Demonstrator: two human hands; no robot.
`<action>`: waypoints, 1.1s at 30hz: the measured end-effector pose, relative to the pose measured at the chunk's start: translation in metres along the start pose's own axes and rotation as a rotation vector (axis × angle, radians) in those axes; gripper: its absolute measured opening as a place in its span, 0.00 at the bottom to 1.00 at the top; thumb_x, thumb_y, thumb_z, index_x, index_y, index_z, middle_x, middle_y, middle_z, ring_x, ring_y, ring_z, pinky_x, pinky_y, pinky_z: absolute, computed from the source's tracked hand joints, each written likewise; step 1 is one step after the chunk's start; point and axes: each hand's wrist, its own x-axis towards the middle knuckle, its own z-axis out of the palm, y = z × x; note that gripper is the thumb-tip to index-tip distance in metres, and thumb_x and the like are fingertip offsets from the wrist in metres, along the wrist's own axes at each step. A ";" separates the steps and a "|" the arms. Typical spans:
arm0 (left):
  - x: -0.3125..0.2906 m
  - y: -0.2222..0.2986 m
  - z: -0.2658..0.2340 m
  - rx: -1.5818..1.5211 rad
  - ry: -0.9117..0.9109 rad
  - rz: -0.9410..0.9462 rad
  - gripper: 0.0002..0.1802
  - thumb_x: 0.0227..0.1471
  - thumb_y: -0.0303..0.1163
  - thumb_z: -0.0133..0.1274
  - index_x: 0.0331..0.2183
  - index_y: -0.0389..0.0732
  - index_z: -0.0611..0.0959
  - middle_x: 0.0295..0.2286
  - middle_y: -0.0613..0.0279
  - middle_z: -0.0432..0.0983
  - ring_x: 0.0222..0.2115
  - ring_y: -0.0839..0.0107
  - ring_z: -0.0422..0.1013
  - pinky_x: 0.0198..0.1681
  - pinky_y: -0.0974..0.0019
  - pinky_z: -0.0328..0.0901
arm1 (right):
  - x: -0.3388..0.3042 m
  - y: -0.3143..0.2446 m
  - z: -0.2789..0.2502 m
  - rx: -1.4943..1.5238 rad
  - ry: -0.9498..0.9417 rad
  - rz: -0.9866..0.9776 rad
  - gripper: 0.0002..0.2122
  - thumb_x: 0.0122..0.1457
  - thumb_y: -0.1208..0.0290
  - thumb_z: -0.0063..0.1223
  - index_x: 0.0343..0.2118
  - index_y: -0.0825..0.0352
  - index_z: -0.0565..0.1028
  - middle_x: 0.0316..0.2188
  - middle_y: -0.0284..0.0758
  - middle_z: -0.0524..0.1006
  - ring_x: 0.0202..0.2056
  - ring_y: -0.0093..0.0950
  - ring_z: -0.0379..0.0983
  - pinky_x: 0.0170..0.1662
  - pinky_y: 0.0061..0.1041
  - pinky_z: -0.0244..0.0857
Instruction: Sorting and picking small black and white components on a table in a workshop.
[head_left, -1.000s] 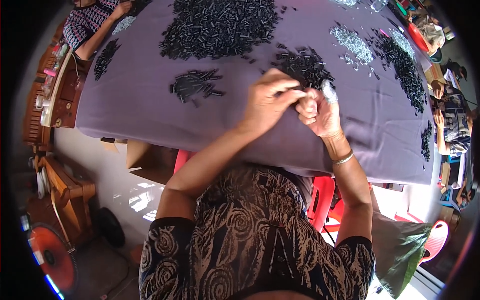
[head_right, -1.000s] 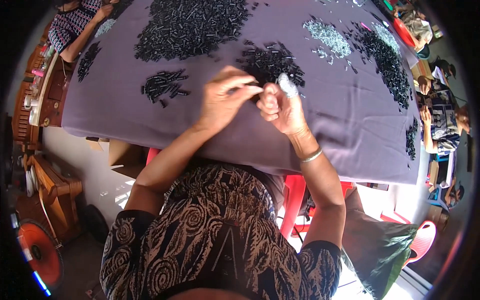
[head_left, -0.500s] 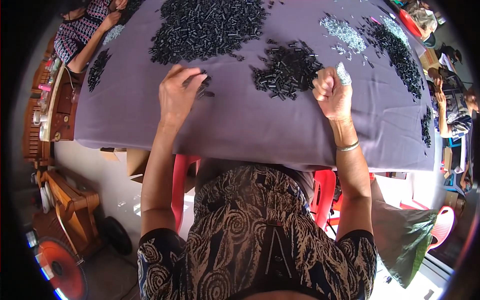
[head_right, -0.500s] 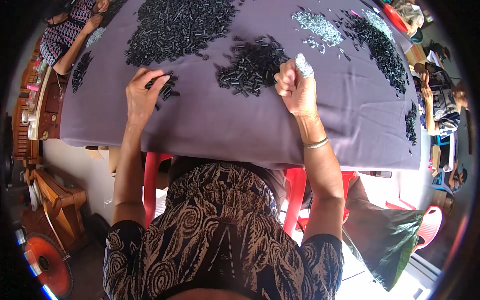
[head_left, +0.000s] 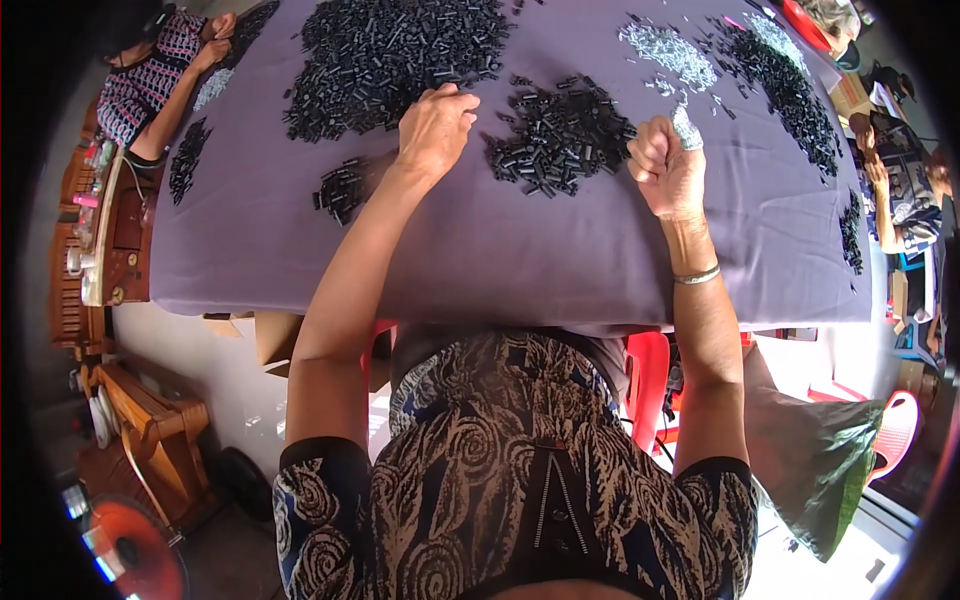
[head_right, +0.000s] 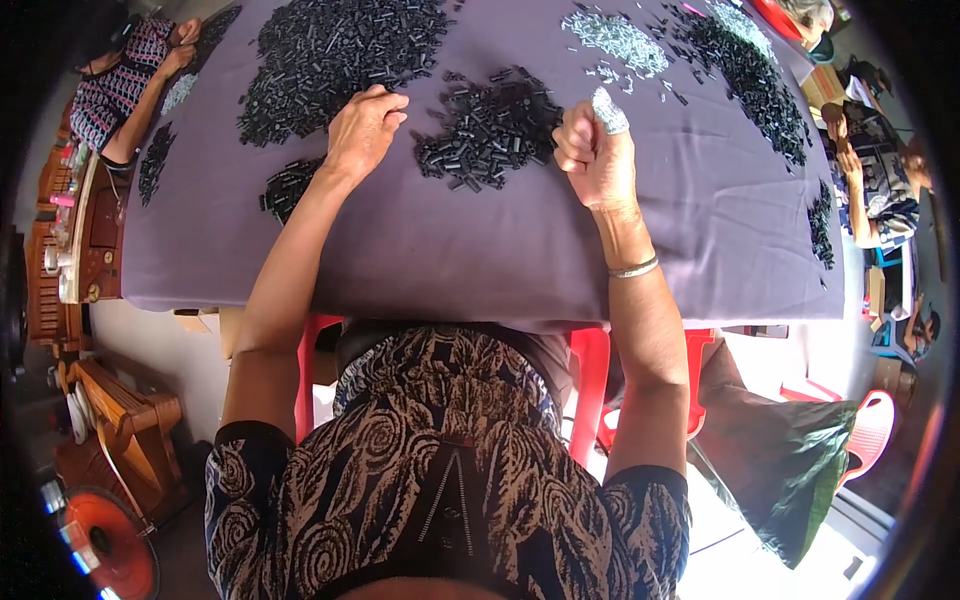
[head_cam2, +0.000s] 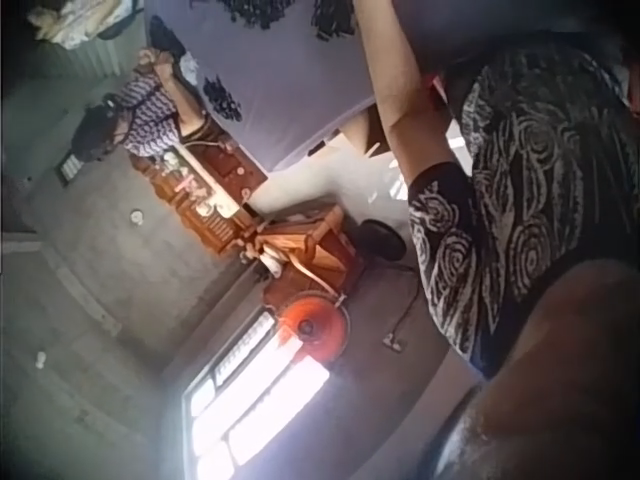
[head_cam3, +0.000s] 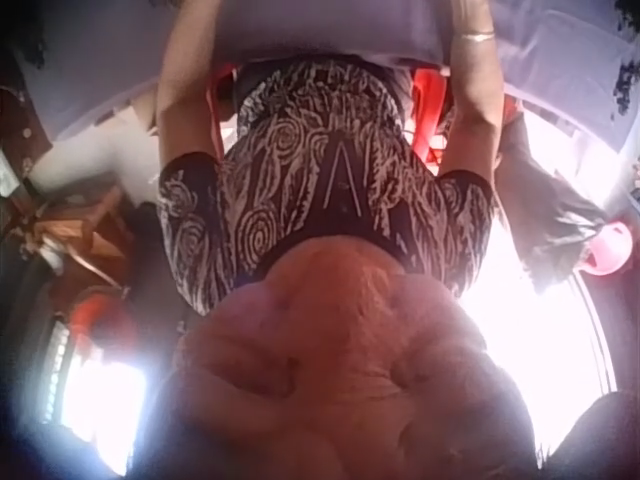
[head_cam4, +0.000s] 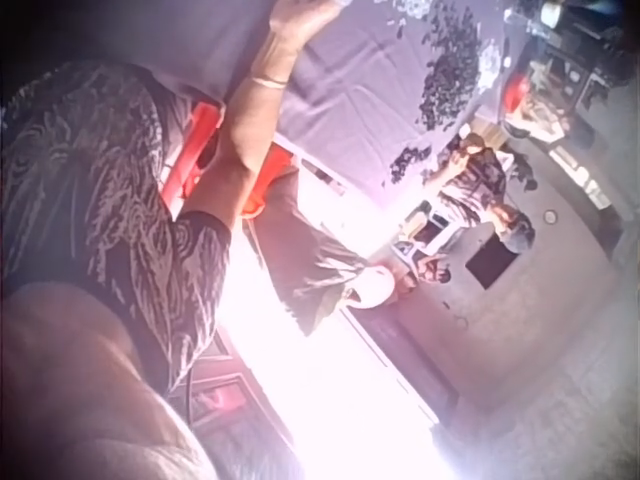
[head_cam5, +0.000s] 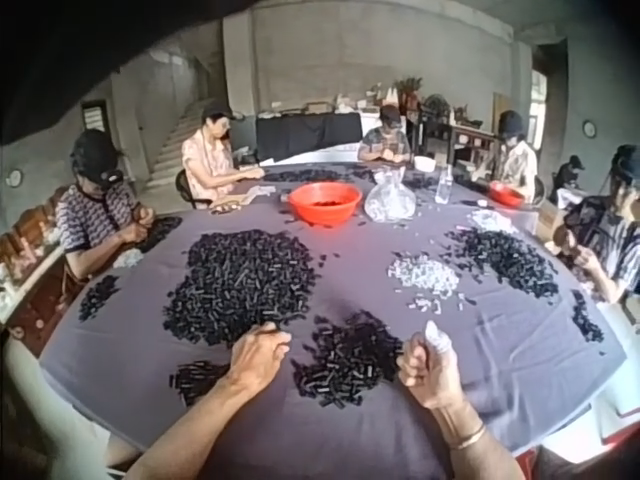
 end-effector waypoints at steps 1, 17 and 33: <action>0.000 0.001 0.001 0.023 -0.035 -0.016 0.08 0.44 0.25 0.53 0.32 0.42 0.80 0.28 0.61 0.73 0.31 0.60 0.71 0.34 0.63 0.66 | 0.000 -0.001 0.001 -0.012 0.002 -0.004 0.21 0.57 0.50 0.43 0.15 0.58 0.54 0.14 0.22 0.48 0.15 0.15 0.41 0.16 0.16 0.35; -0.016 0.026 0.006 -0.492 -0.075 -0.160 0.09 0.44 0.21 0.54 0.32 0.36 0.80 0.26 0.61 0.74 0.27 0.73 0.72 0.31 0.73 0.66 | -0.001 -0.001 0.002 -0.044 -0.011 0.024 0.22 0.57 0.50 0.43 0.14 0.58 0.53 0.14 0.22 0.48 0.15 0.15 0.41 0.16 0.16 0.36; -0.029 0.028 -0.008 -0.315 -0.193 0.112 0.10 0.43 0.19 0.51 0.32 0.37 0.76 0.29 0.60 0.70 0.29 0.62 0.69 0.33 0.66 0.64 | -0.001 -0.003 0.002 -0.055 -0.036 0.019 0.21 0.56 0.51 0.43 0.15 0.59 0.55 0.15 0.22 0.49 0.16 0.15 0.41 0.17 0.15 0.36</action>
